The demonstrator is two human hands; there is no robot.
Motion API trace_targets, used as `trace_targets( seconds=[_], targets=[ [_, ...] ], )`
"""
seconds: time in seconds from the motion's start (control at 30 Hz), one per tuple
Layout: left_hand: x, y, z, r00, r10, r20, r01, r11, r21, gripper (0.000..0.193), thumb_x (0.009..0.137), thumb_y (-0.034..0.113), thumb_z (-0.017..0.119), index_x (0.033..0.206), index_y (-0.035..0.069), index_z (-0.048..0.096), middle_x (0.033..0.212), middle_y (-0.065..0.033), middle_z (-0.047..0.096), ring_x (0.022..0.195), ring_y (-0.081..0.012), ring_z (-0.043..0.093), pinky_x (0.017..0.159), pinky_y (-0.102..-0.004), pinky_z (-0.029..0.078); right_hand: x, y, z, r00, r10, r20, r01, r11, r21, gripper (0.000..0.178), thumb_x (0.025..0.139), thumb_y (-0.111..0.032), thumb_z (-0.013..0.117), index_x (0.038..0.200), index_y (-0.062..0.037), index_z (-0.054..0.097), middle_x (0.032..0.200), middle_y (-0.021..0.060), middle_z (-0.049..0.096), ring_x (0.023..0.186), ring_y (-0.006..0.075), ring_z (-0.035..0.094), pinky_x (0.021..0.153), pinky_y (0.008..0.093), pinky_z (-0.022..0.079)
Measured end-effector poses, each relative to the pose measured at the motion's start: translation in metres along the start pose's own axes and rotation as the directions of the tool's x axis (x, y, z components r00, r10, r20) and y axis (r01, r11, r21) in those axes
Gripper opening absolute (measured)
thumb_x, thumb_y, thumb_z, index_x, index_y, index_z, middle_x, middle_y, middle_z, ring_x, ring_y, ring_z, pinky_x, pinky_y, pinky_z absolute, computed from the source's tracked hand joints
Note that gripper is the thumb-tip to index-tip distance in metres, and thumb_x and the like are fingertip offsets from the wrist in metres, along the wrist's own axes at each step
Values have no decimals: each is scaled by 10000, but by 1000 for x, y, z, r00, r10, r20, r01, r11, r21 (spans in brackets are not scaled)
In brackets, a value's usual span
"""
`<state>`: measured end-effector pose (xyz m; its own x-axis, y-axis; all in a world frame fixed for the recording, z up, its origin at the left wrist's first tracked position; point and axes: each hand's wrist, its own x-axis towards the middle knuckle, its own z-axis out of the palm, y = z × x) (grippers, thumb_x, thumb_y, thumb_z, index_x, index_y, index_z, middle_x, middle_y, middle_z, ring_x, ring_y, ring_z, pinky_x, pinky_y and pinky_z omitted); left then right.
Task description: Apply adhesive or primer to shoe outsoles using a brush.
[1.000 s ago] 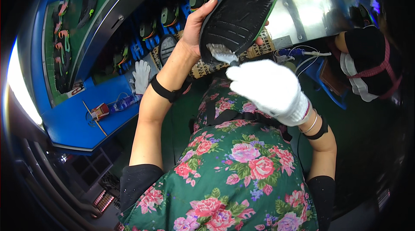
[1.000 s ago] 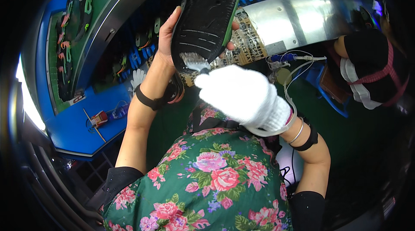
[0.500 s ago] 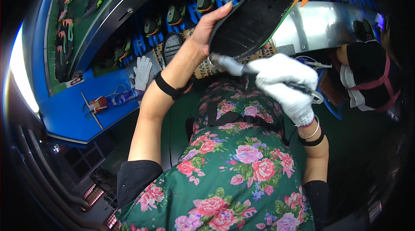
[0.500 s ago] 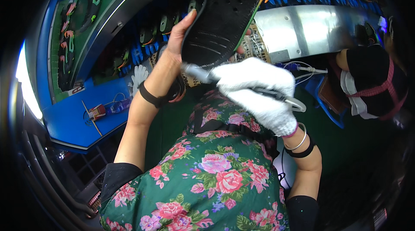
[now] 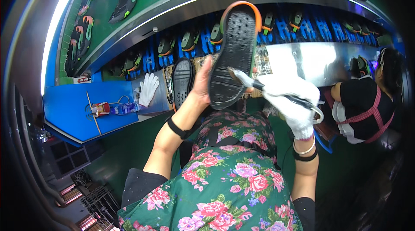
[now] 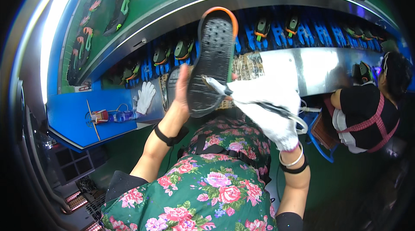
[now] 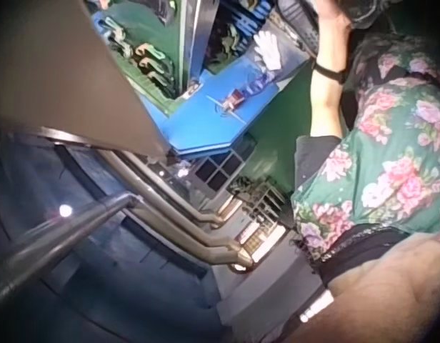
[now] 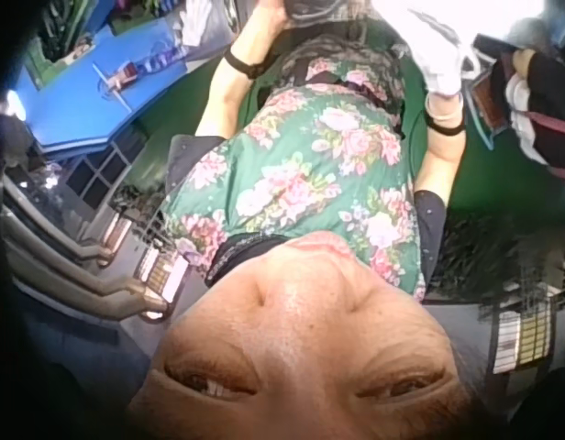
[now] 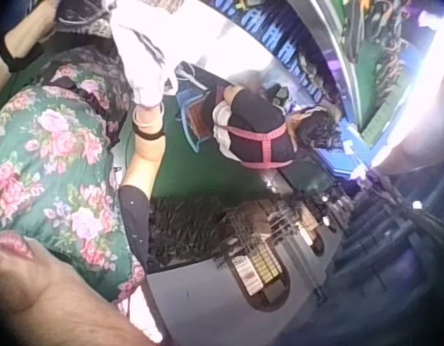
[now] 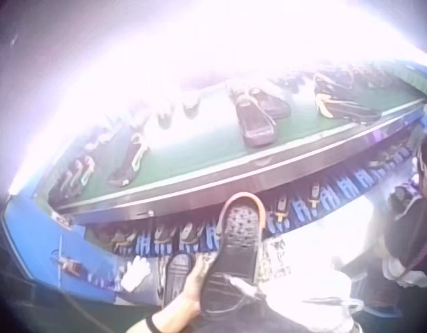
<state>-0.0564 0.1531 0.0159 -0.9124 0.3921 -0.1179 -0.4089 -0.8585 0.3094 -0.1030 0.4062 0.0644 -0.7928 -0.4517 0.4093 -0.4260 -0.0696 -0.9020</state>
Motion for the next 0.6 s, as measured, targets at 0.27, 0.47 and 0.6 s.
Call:
trace_targets(
  seconds=[0.27, 0.47, 0.6],
  targets=[
    [33, 172, 37, 859, 114, 499, -208, 968, 137, 1188, 832, 769, 651, 1626, 30, 166, 1604, -353, 213, 1383, -499, 437, 1049, -553, 535, -17, 10, 3, 817, 517, -254, -323, 777, 541, 136, 808, 49, 767, 941, 21, 778, 987, 147, 780, 650, 69, 609, 564, 193, 443],
    [73, 230, 24, 831, 552, -67, -508, 706, -494, 1142, 955, 790, 349, 1607, -51, -63, 1684, -289, 20, 1544, -447, 175, 1218, -585, 326, -34, 51, 31, 817, 559, -144, -470, 789, 395, 268, 813, -9, 813, 1080, -18, 801, 905, 28, 772, 668, 39, 605, 554, 192, 439],
    [92, 177, 21, 707, 691, -155, -699, 648, -302, 1035, 1005, 681, 407, 1612, -46, -10, 1647, -307, 208, 1504, -447, 307, 1211, -587, 351, -47, 52, 26, 793, 597, -121, -497, 749, 437, 267, 824, 8, 793, 1090, -15, 798, 940, 29, 775, 694, 32, 607, 574, 182, 435]
  ],
)
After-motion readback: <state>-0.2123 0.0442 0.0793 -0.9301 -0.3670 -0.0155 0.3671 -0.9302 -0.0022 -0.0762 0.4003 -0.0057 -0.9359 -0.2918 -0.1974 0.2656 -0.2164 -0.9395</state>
